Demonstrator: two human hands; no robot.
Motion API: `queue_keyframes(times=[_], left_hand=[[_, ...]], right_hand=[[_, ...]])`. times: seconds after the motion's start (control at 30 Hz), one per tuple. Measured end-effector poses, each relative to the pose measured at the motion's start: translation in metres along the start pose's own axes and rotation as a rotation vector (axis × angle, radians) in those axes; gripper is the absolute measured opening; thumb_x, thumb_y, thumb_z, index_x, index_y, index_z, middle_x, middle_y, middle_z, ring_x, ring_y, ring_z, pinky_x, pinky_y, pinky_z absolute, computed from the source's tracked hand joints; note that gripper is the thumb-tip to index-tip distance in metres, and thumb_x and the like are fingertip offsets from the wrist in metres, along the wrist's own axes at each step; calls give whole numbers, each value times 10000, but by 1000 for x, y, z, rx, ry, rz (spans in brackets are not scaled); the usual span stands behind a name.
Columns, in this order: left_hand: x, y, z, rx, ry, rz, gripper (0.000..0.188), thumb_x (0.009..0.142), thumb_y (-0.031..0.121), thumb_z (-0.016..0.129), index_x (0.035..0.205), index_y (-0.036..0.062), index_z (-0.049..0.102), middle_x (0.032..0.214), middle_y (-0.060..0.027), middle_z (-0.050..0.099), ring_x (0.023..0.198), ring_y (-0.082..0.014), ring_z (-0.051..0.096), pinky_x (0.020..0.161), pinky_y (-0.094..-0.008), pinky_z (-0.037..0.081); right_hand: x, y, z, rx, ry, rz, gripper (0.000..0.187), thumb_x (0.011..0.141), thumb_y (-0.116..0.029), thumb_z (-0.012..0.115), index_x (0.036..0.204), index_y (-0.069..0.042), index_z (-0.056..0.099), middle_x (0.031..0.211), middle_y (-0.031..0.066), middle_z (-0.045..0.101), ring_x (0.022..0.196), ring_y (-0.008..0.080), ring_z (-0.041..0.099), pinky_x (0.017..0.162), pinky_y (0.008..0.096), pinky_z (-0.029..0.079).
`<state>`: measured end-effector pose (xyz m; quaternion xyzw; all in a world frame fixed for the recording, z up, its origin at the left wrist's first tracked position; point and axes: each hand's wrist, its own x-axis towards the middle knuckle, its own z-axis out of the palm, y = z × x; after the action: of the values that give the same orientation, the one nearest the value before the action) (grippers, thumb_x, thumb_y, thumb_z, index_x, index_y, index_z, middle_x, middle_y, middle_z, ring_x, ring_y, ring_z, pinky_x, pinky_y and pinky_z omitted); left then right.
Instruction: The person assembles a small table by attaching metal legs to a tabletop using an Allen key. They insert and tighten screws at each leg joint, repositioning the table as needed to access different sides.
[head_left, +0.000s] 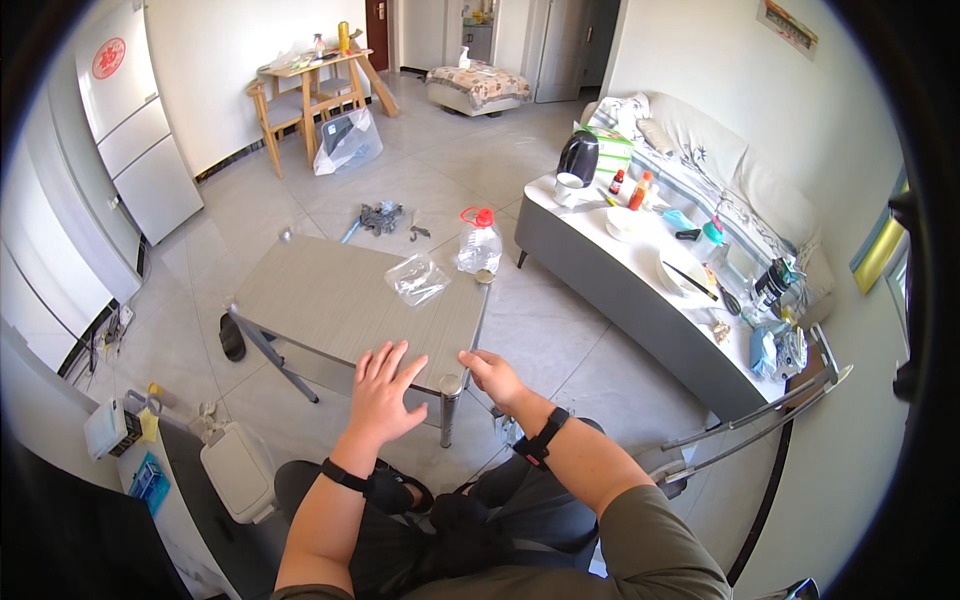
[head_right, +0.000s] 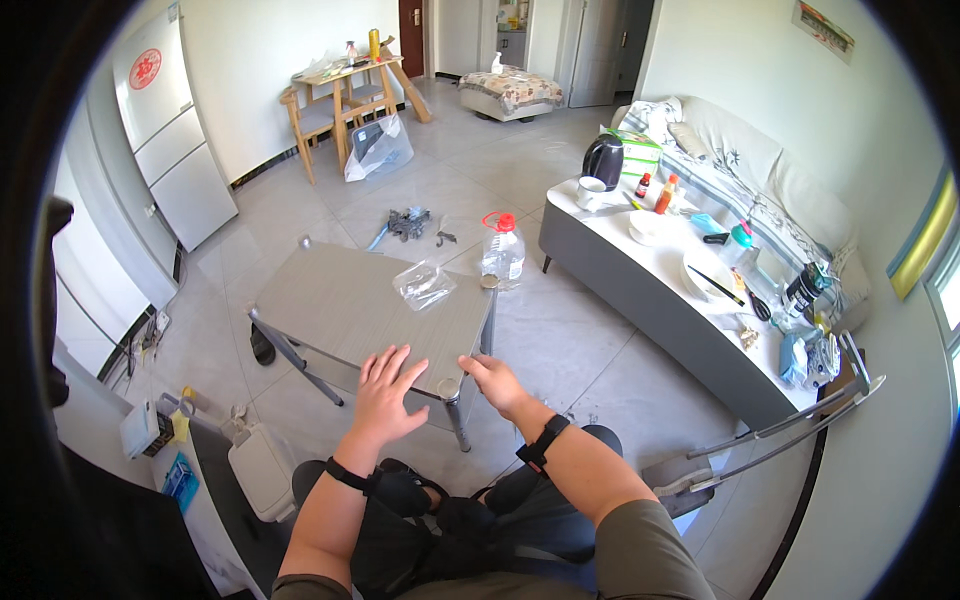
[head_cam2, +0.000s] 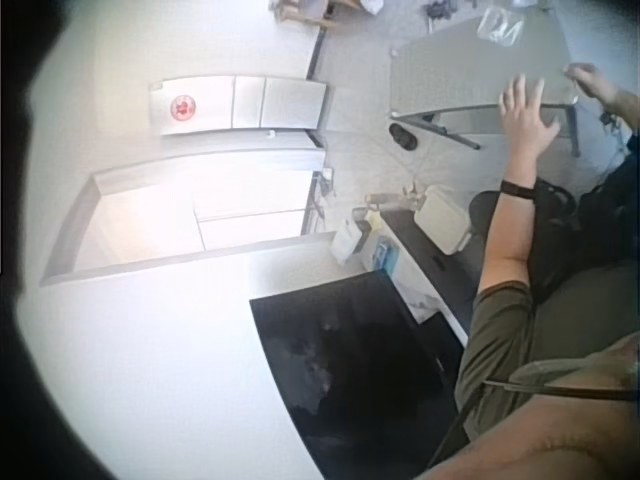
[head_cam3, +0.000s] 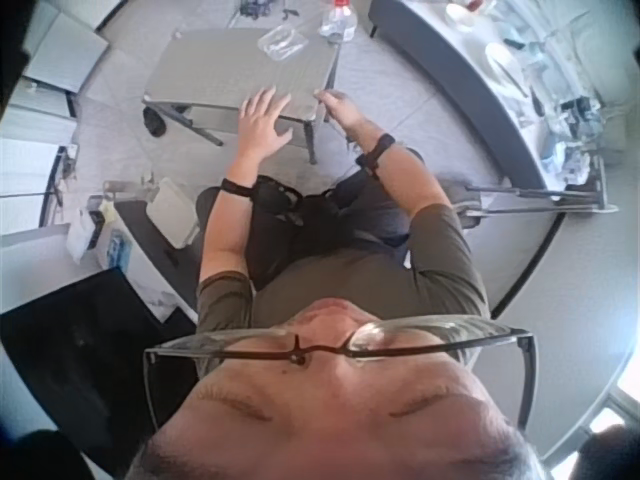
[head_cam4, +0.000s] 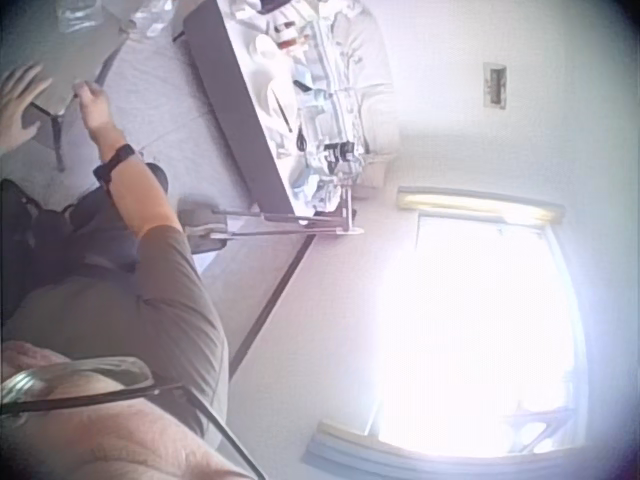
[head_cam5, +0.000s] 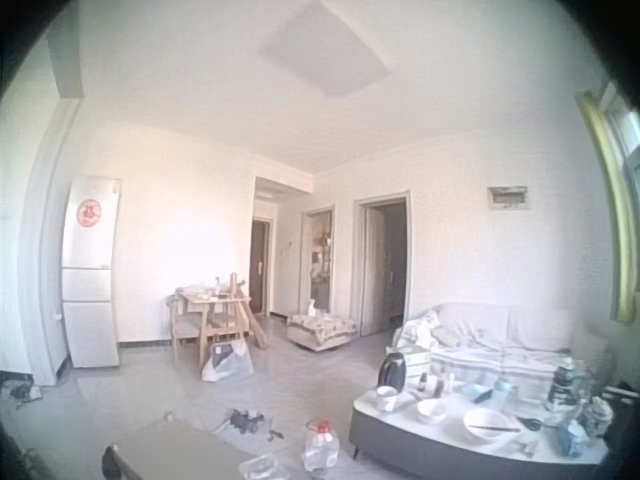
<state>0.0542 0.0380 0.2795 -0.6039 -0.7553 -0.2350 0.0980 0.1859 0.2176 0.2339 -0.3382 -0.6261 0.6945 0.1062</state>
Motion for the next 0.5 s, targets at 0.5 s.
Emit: queue_keyframes(times=[0.5], left_hand=[[-2, 2, -3, 25, -18, 13, 664, 617, 281, 711, 1242, 186, 510, 1333, -118, 424, 1256, -306, 368, 1064, -474, 226]], right_hand=[[-4, 4, 5, 144, 111, -124, 394, 843, -425, 610, 907, -38, 571, 609, -54, 377, 525, 55, 310, 466, 228, 256]])
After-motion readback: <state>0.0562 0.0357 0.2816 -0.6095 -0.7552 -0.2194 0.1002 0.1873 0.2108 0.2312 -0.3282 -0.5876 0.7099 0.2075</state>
